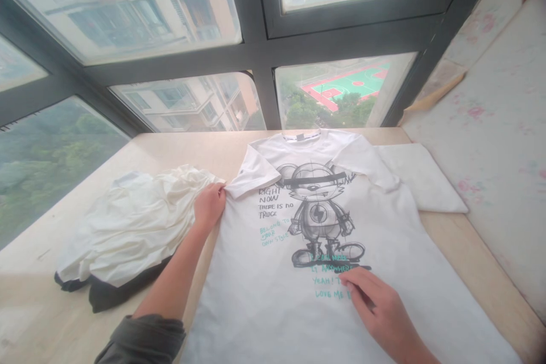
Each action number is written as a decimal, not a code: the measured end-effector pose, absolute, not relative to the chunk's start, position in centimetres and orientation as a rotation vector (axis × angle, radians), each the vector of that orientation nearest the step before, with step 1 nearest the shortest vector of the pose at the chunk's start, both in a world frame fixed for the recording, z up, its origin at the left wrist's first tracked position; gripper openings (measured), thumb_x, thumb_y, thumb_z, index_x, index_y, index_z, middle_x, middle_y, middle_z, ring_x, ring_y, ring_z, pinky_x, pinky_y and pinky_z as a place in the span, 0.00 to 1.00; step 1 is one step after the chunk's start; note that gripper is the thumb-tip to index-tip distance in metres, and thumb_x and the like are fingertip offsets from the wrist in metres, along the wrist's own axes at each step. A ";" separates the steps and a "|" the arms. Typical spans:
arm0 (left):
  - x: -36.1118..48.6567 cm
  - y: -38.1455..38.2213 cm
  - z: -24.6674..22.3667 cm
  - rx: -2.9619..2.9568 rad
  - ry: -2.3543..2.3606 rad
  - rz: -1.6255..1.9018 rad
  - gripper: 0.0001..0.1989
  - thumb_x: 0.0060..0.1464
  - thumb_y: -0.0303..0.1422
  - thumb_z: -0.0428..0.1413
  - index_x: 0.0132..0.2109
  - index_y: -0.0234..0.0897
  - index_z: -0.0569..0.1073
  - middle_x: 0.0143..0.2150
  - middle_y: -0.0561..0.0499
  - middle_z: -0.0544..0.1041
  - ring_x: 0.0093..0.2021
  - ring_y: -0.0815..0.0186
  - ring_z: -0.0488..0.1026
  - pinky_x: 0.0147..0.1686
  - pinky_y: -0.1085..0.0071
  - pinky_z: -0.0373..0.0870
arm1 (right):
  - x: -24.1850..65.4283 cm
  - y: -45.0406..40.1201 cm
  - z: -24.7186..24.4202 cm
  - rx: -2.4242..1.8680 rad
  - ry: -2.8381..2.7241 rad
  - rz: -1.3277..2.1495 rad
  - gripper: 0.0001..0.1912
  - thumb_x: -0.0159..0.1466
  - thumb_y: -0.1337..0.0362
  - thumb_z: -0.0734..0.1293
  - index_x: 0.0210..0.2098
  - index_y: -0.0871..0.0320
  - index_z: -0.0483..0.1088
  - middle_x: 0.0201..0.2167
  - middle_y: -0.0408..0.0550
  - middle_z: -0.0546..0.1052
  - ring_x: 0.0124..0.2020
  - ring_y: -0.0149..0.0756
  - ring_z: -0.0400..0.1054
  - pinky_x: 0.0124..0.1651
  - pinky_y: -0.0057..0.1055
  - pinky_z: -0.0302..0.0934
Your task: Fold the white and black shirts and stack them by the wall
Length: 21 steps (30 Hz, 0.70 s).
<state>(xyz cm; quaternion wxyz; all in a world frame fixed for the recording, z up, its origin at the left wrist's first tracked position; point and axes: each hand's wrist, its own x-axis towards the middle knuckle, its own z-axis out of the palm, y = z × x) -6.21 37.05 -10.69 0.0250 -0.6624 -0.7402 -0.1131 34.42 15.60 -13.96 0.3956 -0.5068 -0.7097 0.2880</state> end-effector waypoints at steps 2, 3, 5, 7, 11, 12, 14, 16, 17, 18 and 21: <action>-6.0 37.2 -10.0 -2.078 -2.277 -0.321 0.17 0.58 0.29 0.46 0.47 0.40 0.77 0.47 0.43 0.79 0.45 0.55 0.76 0.42 0.64 0.69 | 34.4 15.6 -13.9 -1.282 -1.803 0.729 0.10 0.69 0.67 0.60 0.43 0.55 0.74 0.38 0.50 0.80 0.37 0.34 0.77 0.35 0.22 0.73; -5.7 37.3 -9.6 -2.101 -2.261 -0.318 0.17 0.57 0.28 0.47 0.47 0.40 0.77 0.48 0.43 0.79 0.46 0.55 0.76 0.44 0.64 0.70 | 34.3 15.6 -13.9 -1.283 -1.803 0.732 0.11 0.69 0.67 0.60 0.43 0.55 0.74 0.38 0.50 0.80 0.37 0.34 0.77 0.35 0.22 0.73; -4.4 37.4 -9.0 -2.175 -2.195 -0.336 0.19 0.55 0.26 0.47 0.49 0.39 0.77 0.52 0.43 0.78 0.51 0.55 0.74 0.50 0.62 0.69 | 34.2 15.6 -13.9 -1.290 -1.798 0.742 0.11 0.69 0.68 0.59 0.43 0.55 0.73 0.39 0.50 0.79 0.37 0.34 0.77 0.35 0.22 0.73; -2.3 37.5 -8.9 -2.282 -2.090 -0.371 0.21 0.57 0.26 0.46 0.54 0.38 0.75 0.57 0.42 0.75 0.57 0.55 0.71 0.58 0.61 0.66 | 34.1 15.5 -13.8 -1.308 -1.787 0.760 0.11 0.69 0.69 0.59 0.43 0.55 0.73 0.39 0.49 0.79 0.37 0.33 0.76 0.36 0.22 0.72; 2.6 37.3 -10.2 -2.534 -1.871 -0.373 0.21 0.61 0.32 0.48 0.59 0.39 0.70 0.64 0.43 0.69 0.66 0.56 0.62 0.66 0.59 0.57 | 34.0 15.4 -13.7 -1.328 -1.775 0.791 0.12 0.70 0.70 0.58 0.44 0.55 0.73 0.39 0.49 0.78 0.37 0.33 0.75 0.36 0.22 0.71; 3.6 37.3 -10.6 -2.575 -1.843 -0.360 0.21 0.61 0.34 0.50 0.60 0.39 0.70 0.65 0.43 0.68 0.67 0.55 0.61 0.66 0.58 0.58 | 34.0 15.4 -13.7 -1.325 -1.775 0.792 0.12 0.70 0.70 0.58 0.44 0.55 0.73 0.39 0.49 0.78 0.38 0.33 0.75 0.36 0.22 0.71; 5.0 37.3 -11.3 -2.609 -1.834 -0.338 0.21 0.60 0.35 0.51 0.59 0.40 0.70 0.65 0.42 0.68 0.65 0.53 0.63 0.64 0.55 0.60 | 34.1 15.4 -13.8 -1.313 -1.781 0.787 0.12 0.70 0.70 0.58 0.44 0.55 0.72 0.39 0.49 0.78 0.38 0.33 0.75 0.37 0.23 0.71; 5.6 37.8 -11.4 -2.598 -1.862 -0.328 0.18 0.61 0.36 0.51 0.56 0.41 0.73 0.62 0.42 0.71 0.62 0.51 0.67 0.61 0.54 0.63 | 34.1 15.5 -13.8 -1.303 -1.789 0.779 0.12 0.70 0.70 0.58 0.44 0.55 0.72 0.38 0.49 0.78 0.37 0.33 0.75 0.37 0.23 0.71; 5.6 38.2 -11.4 -2.584 -1.882 -0.328 0.17 0.61 0.37 0.50 0.54 0.42 0.74 0.59 0.43 0.73 0.60 0.52 0.69 0.59 0.55 0.64 | 34.1 15.5 -13.8 -1.300 -1.790 0.776 0.12 0.70 0.69 0.58 0.44 0.56 0.73 0.38 0.50 0.78 0.37 0.33 0.75 0.36 0.23 0.71; 5.4 38.8 -11.2 -2.561 -1.909 -0.332 0.16 0.62 0.38 0.50 0.52 0.42 0.75 0.57 0.43 0.75 0.58 0.53 0.70 0.58 0.56 0.66 | 34.1 15.5 -13.8 -1.300 -1.789 0.774 0.12 0.70 0.69 0.58 0.44 0.56 0.73 0.38 0.50 0.78 0.37 0.34 0.75 0.36 0.23 0.71; 4.2 40.9 -10.6 -2.432 -2.033 -0.350 0.16 0.63 0.39 0.48 0.51 0.41 0.76 0.53 0.43 0.77 0.54 0.54 0.73 0.54 0.59 0.68 | 34.1 15.5 -13.8 -1.298 -1.781 0.773 0.12 0.70 0.69 0.58 0.44 0.56 0.73 0.38 0.51 0.78 0.37 0.34 0.75 0.36 0.24 0.71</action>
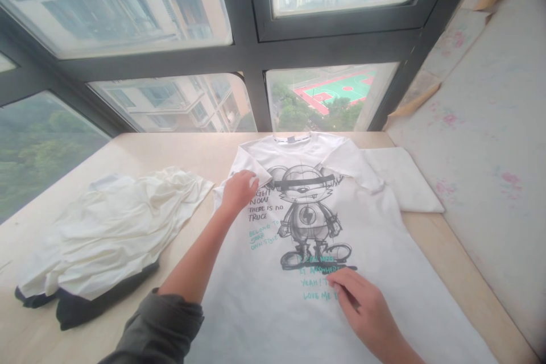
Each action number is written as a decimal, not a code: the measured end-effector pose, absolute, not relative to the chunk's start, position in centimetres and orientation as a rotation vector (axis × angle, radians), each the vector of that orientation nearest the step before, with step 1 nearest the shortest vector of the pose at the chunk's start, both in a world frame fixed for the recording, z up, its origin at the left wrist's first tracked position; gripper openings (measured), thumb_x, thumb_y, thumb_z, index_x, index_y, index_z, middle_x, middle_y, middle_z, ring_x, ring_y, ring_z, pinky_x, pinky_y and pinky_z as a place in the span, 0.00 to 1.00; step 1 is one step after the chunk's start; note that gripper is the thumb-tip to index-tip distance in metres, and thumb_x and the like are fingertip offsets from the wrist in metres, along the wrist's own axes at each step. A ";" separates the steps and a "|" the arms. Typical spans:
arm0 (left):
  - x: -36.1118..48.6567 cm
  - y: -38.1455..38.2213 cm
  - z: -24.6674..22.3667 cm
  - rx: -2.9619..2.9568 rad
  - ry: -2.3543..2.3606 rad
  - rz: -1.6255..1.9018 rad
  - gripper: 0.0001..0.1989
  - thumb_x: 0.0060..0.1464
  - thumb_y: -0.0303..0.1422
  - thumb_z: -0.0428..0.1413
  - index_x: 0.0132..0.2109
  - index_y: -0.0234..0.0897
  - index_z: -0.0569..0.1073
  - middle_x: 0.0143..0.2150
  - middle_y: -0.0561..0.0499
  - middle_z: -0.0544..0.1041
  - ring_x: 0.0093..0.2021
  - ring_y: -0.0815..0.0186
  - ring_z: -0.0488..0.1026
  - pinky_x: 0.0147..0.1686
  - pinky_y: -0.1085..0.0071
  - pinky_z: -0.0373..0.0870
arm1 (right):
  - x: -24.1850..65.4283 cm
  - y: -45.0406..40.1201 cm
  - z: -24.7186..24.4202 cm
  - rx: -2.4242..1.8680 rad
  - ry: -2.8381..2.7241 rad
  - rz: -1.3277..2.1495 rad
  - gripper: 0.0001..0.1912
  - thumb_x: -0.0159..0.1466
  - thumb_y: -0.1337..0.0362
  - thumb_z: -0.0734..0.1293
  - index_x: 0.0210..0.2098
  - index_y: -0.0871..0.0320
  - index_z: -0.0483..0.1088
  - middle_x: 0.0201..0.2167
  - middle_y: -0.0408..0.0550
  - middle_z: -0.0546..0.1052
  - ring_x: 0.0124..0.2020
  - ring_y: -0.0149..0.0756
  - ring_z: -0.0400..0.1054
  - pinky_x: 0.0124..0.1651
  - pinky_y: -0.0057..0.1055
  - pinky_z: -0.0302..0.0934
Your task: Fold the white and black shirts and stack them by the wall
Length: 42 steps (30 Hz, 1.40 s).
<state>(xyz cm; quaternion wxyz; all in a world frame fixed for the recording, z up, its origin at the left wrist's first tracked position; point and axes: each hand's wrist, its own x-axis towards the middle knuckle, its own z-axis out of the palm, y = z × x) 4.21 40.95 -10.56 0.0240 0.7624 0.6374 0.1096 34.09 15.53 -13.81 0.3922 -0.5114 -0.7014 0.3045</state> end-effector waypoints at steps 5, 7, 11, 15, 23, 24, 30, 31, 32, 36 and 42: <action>0.3 44.2 -10.5 2.128 2.265 0.320 0.19 0.60 0.39 0.52 0.55 0.36 0.73 0.53 0.37 0.74 0.54 0.49 0.72 0.50 0.58 0.69 | 34.1 15.5 -13.8 -1.316 -1.766 0.805 0.12 0.70 0.69 0.58 0.44 0.55 0.73 0.38 0.50 0.78 0.37 0.34 0.75 0.39 0.25 0.71; -1.3 44.7 -10.7 2.053 2.300 0.273 0.17 0.60 0.40 0.53 0.51 0.36 0.75 0.48 0.39 0.77 0.48 0.53 0.75 0.46 0.59 0.71 | 34.1 15.5 -13.8 -1.320 -1.764 0.806 0.12 0.70 0.69 0.58 0.43 0.55 0.73 0.38 0.50 0.78 0.37 0.34 0.75 0.40 0.26 0.71; -3.1 45.0 -10.7 2.002 2.329 0.212 0.13 0.62 0.40 0.54 0.46 0.35 0.75 0.43 0.46 0.78 0.44 0.61 0.75 0.46 0.59 0.71 | 34.0 15.4 -13.9 -1.312 -1.758 0.814 0.12 0.70 0.69 0.58 0.44 0.55 0.73 0.38 0.49 0.78 0.37 0.33 0.74 0.39 0.25 0.70; -1.6 45.9 -10.2 2.142 2.276 0.256 0.14 0.64 0.36 0.51 0.52 0.34 0.72 0.52 0.43 0.74 0.51 0.60 0.72 0.53 0.57 0.68 | 34.0 15.4 -14.0 -1.305 -1.762 0.810 0.12 0.70 0.70 0.59 0.44 0.55 0.73 0.39 0.49 0.78 0.38 0.33 0.74 0.39 0.24 0.70; 2.5 52.6 -8.8 2.367 2.015 0.048 0.15 0.62 0.33 0.53 0.56 0.39 0.72 0.61 0.44 0.67 0.61 0.55 0.64 0.57 0.55 0.65 | 34.2 15.8 -14.0 -1.240 -1.831 0.684 0.13 0.68 0.73 0.59 0.45 0.54 0.71 0.38 0.48 0.78 0.37 0.32 0.75 0.42 0.24 0.70; 2.4 53.4 -8.6 2.355 2.014 -0.005 0.16 0.62 0.35 0.55 0.55 0.38 0.72 0.62 0.43 0.66 0.61 0.54 0.63 0.57 0.52 0.65 | 34.2 15.8 -14.1 -1.235 -1.836 0.677 0.13 0.68 0.73 0.59 0.45 0.54 0.71 0.38 0.47 0.78 0.38 0.32 0.75 0.42 0.24 0.70; 1.1 56.6 -7.8 2.276 2.059 -0.256 0.20 0.60 0.40 0.57 0.57 0.37 0.70 0.64 0.43 0.66 0.62 0.53 0.65 0.58 0.47 0.65 | 34.5 15.9 -14.5 -1.213 -1.860 0.678 0.15 0.66 0.76 0.59 0.46 0.54 0.70 0.38 0.48 0.78 0.38 0.33 0.75 0.43 0.24 0.70; 0.8 56.9 -7.7 2.267 2.066 -0.290 0.20 0.60 0.40 0.57 0.57 0.36 0.70 0.63 0.43 0.66 0.61 0.53 0.65 0.58 0.47 0.65 | 34.5 15.9 -14.5 -1.211 -1.863 0.677 0.15 0.66 0.76 0.59 0.46 0.54 0.70 0.38 0.48 0.78 0.38 0.33 0.75 0.43 0.24 0.70; 0.6 57.2 -7.6 2.256 2.073 -0.324 0.20 0.61 0.40 0.57 0.56 0.36 0.71 0.62 0.43 0.67 0.61 0.53 0.66 0.58 0.48 0.66 | 34.5 15.9 -14.5 -1.211 -1.865 0.677 0.16 0.65 0.76 0.59 0.46 0.54 0.70 0.38 0.48 0.78 0.39 0.33 0.75 0.43 0.24 0.70; -0.3 58.3 -7.3 2.222 2.099 -0.421 0.20 0.61 0.40 0.57 0.56 0.36 0.71 0.60 0.43 0.69 0.58 0.55 0.68 0.56 0.49 0.68 | 34.6 15.9 -14.3 -1.207 -1.867 0.682 0.16 0.65 0.77 0.60 0.47 0.54 0.70 0.38 0.48 0.78 0.39 0.33 0.75 0.44 0.24 0.71; -0.5 58.9 -7.3 2.198 2.158 -0.422 0.20 0.61 0.41 0.56 0.55 0.36 0.71 0.58 0.43 0.70 0.56 0.56 0.69 0.55 0.51 0.68 | 34.6 16.1 -14.2 -1.212 -1.873 0.681 0.16 0.65 0.77 0.60 0.46 0.54 0.71 0.37 0.49 0.79 0.38 0.33 0.76 0.43 0.24 0.71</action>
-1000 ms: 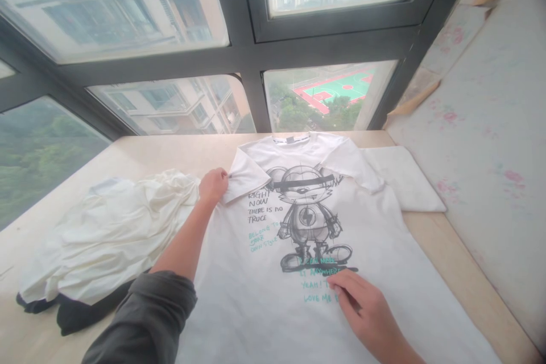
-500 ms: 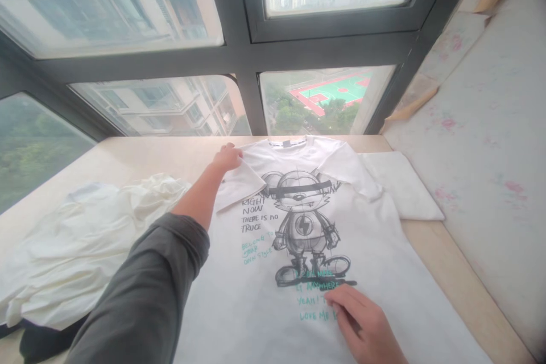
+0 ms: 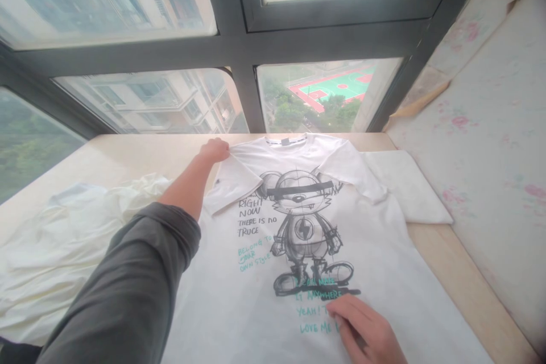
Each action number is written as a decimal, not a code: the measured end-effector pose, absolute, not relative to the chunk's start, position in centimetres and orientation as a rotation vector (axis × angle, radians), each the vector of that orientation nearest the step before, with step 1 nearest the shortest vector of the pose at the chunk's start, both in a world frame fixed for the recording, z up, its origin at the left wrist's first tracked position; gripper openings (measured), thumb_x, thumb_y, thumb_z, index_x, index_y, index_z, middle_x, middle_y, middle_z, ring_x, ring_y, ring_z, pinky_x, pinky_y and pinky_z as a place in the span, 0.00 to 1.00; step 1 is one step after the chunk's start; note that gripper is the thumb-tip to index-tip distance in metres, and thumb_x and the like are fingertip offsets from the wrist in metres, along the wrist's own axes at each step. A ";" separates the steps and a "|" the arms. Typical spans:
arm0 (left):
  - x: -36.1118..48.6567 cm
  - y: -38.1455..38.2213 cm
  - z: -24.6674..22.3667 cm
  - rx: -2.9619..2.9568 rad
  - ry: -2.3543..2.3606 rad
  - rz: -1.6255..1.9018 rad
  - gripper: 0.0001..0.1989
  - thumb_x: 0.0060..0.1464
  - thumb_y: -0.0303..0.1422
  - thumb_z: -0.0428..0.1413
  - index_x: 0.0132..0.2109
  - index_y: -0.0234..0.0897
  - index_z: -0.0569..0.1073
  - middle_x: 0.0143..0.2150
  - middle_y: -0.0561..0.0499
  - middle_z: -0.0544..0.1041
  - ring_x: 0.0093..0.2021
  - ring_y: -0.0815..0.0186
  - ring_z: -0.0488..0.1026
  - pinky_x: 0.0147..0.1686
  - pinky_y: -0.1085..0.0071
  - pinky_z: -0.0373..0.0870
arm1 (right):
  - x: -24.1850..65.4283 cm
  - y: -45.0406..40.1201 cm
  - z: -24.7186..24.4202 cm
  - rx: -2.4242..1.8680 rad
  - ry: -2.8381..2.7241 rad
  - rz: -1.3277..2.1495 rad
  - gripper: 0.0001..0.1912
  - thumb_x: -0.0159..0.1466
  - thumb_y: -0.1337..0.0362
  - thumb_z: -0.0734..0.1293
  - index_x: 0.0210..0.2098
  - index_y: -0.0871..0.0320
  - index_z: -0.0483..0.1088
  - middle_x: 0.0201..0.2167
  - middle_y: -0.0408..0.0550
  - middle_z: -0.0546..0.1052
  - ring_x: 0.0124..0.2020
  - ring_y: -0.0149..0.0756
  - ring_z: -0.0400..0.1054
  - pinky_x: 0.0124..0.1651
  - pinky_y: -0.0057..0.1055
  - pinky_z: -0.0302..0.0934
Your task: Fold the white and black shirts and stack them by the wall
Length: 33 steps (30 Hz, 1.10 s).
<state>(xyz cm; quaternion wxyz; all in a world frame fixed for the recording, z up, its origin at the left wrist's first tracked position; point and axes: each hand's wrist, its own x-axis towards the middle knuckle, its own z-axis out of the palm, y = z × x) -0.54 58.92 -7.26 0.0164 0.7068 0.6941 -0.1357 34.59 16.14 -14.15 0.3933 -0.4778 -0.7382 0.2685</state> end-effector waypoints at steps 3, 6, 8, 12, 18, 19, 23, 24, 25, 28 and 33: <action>-0.1 58.3 -7.3 2.185 2.258 -0.343 0.21 0.61 0.42 0.55 0.57 0.36 0.69 0.60 0.43 0.68 0.58 0.54 0.67 0.55 0.50 0.66 | 34.7 16.1 -14.2 -1.217 -1.878 0.675 0.15 0.64 0.76 0.61 0.45 0.55 0.72 0.38 0.49 0.79 0.38 0.34 0.76 0.43 0.23 0.71; 0.6 56.8 -7.2 2.206 2.345 -0.210 0.20 0.63 0.37 0.50 0.59 0.33 0.68 0.61 0.36 0.67 0.61 0.48 0.64 0.54 0.50 0.65 | 34.8 16.0 -14.4 -1.224 -1.880 0.660 0.15 0.64 0.76 0.61 0.45 0.55 0.72 0.38 0.50 0.79 0.38 0.34 0.77 0.43 0.23 0.72; 1.3 55.0 -7.3 2.263 2.335 -0.124 0.21 0.63 0.33 0.45 0.59 0.31 0.68 0.61 0.33 0.66 0.61 0.46 0.63 0.54 0.51 0.65 | 34.8 15.9 -14.4 -1.228 -1.880 0.654 0.15 0.64 0.76 0.62 0.45 0.55 0.73 0.38 0.50 0.80 0.38 0.35 0.77 0.43 0.24 0.72; 2.4 49.6 -8.7 2.411 2.183 -0.020 0.25 0.65 0.38 0.42 0.65 0.33 0.62 0.65 0.37 0.65 0.64 0.51 0.62 0.60 0.56 0.61 | 34.6 16.1 -14.1 -1.231 -1.875 0.638 0.14 0.64 0.76 0.61 0.44 0.54 0.73 0.36 0.49 0.80 0.36 0.33 0.77 0.42 0.22 0.72; 1.3 43.2 -12.4 2.411 2.088 -0.042 0.35 0.65 0.51 0.37 0.71 0.37 0.53 0.74 0.41 0.50 0.73 0.47 0.47 0.67 0.47 0.50 | 34.3 16.2 -13.6 -1.230 -1.846 0.628 0.14 0.65 0.75 0.60 0.43 0.54 0.72 0.36 0.48 0.79 0.35 0.32 0.76 0.39 0.21 0.72; 1.0 43.0 -12.8 2.400 2.091 -0.046 0.35 0.65 0.51 0.36 0.71 0.38 0.53 0.75 0.42 0.49 0.73 0.47 0.47 0.67 0.47 0.50 | 34.3 16.1 -13.7 -1.237 -1.844 0.640 0.14 0.66 0.75 0.60 0.44 0.54 0.72 0.36 0.48 0.79 0.35 0.32 0.76 0.39 0.22 0.72; 0.4 43.2 -13.2 2.394 2.105 -0.028 0.35 0.65 0.52 0.35 0.72 0.40 0.52 0.75 0.44 0.48 0.73 0.48 0.48 0.66 0.46 0.51 | 34.2 15.9 -14.1 -1.275 -1.811 0.699 0.13 0.67 0.74 0.59 0.44 0.54 0.72 0.37 0.48 0.78 0.36 0.32 0.75 0.40 0.24 0.71; 0.4 43.3 -13.1 2.399 2.110 -0.017 0.35 0.65 0.52 0.36 0.72 0.40 0.53 0.75 0.44 0.49 0.73 0.48 0.49 0.66 0.45 0.51 | 34.1 15.9 -14.1 -1.283 -1.799 0.715 0.13 0.67 0.73 0.59 0.43 0.54 0.72 0.36 0.48 0.78 0.36 0.32 0.75 0.40 0.24 0.71; 0.5 43.3 -12.8 2.405 2.117 -0.003 0.34 0.65 0.51 0.36 0.71 0.39 0.54 0.74 0.43 0.50 0.72 0.47 0.50 0.65 0.44 0.52 | 34.1 15.9 -14.1 -1.290 -1.792 0.730 0.13 0.67 0.73 0.58 0.43 0.54 0.72 0.36 0.47 0.78 0.36 0.32 0.75 0.40 0.24 0.70; 1.5 42.8 -11.6 2.466 2.119 0.064 0.31 0.65 0.46 0.39 0.69 0.35 0.59 0.73 0.37 0.54 0.72 0.45 0.51 0.66 0.40 0.46 | 33.9 15.9 -13.8 -1.295 -1.779 0.750 0.13 0.68 0.72 0.58 0.42 0.55 0.73 0.35 0.47 0.78 0.35 0.32 0.74 0.38 0.24 0.70; 5.2 37.9 -9.4 2.672 1.930 0.137 0.25 0.65 0.33 0.42 0.65 0.34 0.66 0.72 0.40 0.58 0.73 0.54 0.49 0.70 0.51 0.42 | 33.6 16.1 -12.8 -1.338 -1.732 0.781 0.13 0.68 0.69 0.58 0.40 0.56 0.74 0.34 0.49 0.78 0.33 0.33 0.73 0.32 0.24 0.69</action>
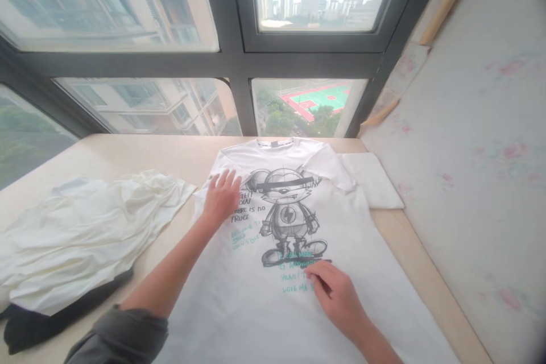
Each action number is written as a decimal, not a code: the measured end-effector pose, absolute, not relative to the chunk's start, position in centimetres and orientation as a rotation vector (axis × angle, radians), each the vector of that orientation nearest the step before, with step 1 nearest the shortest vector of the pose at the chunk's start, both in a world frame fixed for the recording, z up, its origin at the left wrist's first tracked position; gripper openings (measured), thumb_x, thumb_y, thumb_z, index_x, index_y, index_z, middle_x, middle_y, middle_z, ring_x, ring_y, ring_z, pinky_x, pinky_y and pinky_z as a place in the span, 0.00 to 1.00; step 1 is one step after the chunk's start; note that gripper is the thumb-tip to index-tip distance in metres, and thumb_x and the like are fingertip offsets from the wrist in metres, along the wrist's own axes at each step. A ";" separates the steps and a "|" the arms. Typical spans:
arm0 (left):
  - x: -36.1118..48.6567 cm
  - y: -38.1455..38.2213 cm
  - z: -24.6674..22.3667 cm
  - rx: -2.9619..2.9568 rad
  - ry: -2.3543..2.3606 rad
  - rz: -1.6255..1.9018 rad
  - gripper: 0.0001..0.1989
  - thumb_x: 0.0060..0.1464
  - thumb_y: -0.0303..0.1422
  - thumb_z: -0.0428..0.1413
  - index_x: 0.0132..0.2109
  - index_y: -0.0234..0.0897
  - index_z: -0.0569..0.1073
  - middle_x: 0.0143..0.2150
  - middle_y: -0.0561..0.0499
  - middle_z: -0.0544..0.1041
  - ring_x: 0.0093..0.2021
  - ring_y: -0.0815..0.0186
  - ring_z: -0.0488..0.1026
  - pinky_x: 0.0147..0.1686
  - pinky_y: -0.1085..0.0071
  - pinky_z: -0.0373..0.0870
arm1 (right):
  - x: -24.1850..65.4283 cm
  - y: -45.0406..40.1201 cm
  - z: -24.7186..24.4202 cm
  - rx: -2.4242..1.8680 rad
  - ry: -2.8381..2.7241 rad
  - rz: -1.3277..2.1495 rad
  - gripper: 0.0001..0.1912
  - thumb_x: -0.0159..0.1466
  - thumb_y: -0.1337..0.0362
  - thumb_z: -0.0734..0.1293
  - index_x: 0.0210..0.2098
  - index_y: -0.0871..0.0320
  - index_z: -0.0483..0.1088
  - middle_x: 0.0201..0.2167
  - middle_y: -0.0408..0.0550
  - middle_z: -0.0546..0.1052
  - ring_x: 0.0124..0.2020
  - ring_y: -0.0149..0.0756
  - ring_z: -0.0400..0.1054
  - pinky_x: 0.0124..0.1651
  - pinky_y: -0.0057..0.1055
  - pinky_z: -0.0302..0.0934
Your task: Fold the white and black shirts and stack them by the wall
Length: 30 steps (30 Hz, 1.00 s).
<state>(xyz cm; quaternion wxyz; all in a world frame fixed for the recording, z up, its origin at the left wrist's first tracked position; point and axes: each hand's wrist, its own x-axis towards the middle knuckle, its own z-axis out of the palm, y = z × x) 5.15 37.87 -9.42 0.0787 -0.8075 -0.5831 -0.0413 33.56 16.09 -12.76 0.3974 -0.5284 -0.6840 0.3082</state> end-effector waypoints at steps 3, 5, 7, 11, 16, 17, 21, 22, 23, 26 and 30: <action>7.7 31.4 -9.1 -2.466 -1.671 -0.127 0.24 0.64 0.38 0.46 0.63 0.36 0.68 0.70 0.40 0.61 0.71 0.50 0.54 0.66 0.51 0.53 | 33.9 16.0 -11.8 -1.349 -1.746 0.804 0.13 0.69 0.67 0.58 0.42 0.57 0.75 0.38 0.51 0.79 0.36 0.35 0.75 0.34 0.26 0.71; 8.8 26.0 -9.4 -2.523 -1.581 -0.149 0.25 0.63 0.42 0.47 0.64 0.39 0.68 0.70 0.42 0.61 0.70 0.49 0.56 0.64 0.50 0.57 | 34.9 15.5 -11.2 -1.375 -1.790 0.748 0.14 0.69 0.67 0.58 0.46 0.56 0.75 0.42 0.52 0.79 0.42 0.37 0.75 0.42 0.30 0.73; 9.3 20.4 -9.9 -2.553 -1.469 -0.191 0.26 0.62 0.43 0.49 0.65 0.41 0.66 0.70 0.44 0.61 0.69 0.50 0.58 0.63 0.52 0.60 | 36.8 14.6 -11.0 -1.427 -1.845 0.609 0.15 0.69 0.66 0.59 0.50 0.55 0.74 0.48 0.52 0.78 0.49 0.38 0.74 0.51 0.37 0.72; 8.9 11.7 -11.0 -2.548 -1.204 -0.229 0.31 0.58 0.44 0.53 0.67 0.42 0.63 0.70 0.42 0.62 0.68 0.50 0.61 0.61 0.54 0.62 | 41.8 11.5 -12.9 -1.580 -1.878 0.266 0.16 0.69 0.64 0.61 0.55 0.53 0.70 0.58 0.52 0.72 0.61 0.44 0.65 0.61 0.48 0.64; 9.0 8.5 -11.6 -2.533 -1.116 -0.388 0.26 0.56 0.37 0.55 0.61 0.40 0.70 0.65 0.43 0.70 0.64 0.52 0.65 0.59 0.55 0.62 | 45.2 8.0 -16.3 -1.714 -1.752 0.058 0.17 0.69 0.62 0.60 0.55 0.56 0.70 0.58 0.54 0.71 0.62 0.48 0.64 0.63 0.54 0.61; 9.6 8.4 -11.6 -2.538 -1.142 -0.448 0.24 0.55 0.34 0.55 0.59 0.40 0.71 0.63 0.43 0.71 0.64 0.54 0.65 0.59 0.56 0.62 | 45.4 7.8 -16.4 -1.726 -1.725 0.083 0.16 0.69 0.62 0.60 0.54 0.56 0.70 0.58 0.54 0.71 0.61 0.47 0.65 0.63 0.54 0.61; 15.4 7.9 -12.2 -2.619 -1.234 -0.743 0.16 0.54 0.33 0.55 0.51 0.41 0.74 0.58 0.45 0.75 0.59 0.56 0.69 0.56 0.59 0.66 | 46.1 9.0 -14.9 -1.783 -1.557 0.309 0.17 0.69 0.58 0.61 0.55 0.55 0.69 0.58 0.52 0.72 0.57 0.44 0.68 0.60 0.49 0.64; 17.7 7.6 -12.6 -2.645 -1.224 -0.813 0.14 0.54 0.37 0.56 0.48 0.41 0.75 0.56 0.44 0.76 0.56 0.56 0.71 0.53 0.60 0.68 | 46.6 10.0 -14.1 -1.794 -1.499 0.369 0.18 0.68 0.57 0.61 0.55 0.55 0.69 0.57 0.52 0.73 0.56 0.43 0.70 0.59 0.47 0.66; 20.1 7.3 -12.9 -2.679 -1.145 -0.861 0.14 0.54 0.40 0.56 0.45 0.41 0.75 0.52 0.44 0.77 0.52 0.56 0.72 0.49 0.60 0.69 | 47.1 11.4 -13.3 -1.798 -1.446 0.420 0.19 0.68 0.56 0.61 0.55 0.55 0.69 0.56 0.52 0.74 0.54 0.42 0.71 0.57 0.45 0.67; 27.6 6.7 -13.7 -2.859 -0.969 -0.794 0.16 0.55 0.45 0.57 0.42 0.38 0.74 0.44 0.42 0.78 0.42 0.57 0.74 0.39 0.60 0.70 | 48.6 17.1 -10.5 -1.835 -1.393 0.515 0.19 0.67 0.57 0.60 0.53 0.58 0.71 0.51 0.54 0.77 0.50 0.41 0.73 0.52 0.38 0.69; 35.9 6.5 -13.9 -3.235 -0.913 -0.397 0.12 0.60 0.38 0.52 0.45 0.36 0.74 0.30 0.43 0.74 0.32 0.58 0.73 0.27 0.61 0.65 | 49.5 27.0 -6.9 -2.059 -1.567 0.576 0.20 0.65 0.64 0.61 0.55 0.61 0.70 0.55 0.55 0.75 0.50 0.39 0.73 0.53 0.34 0.65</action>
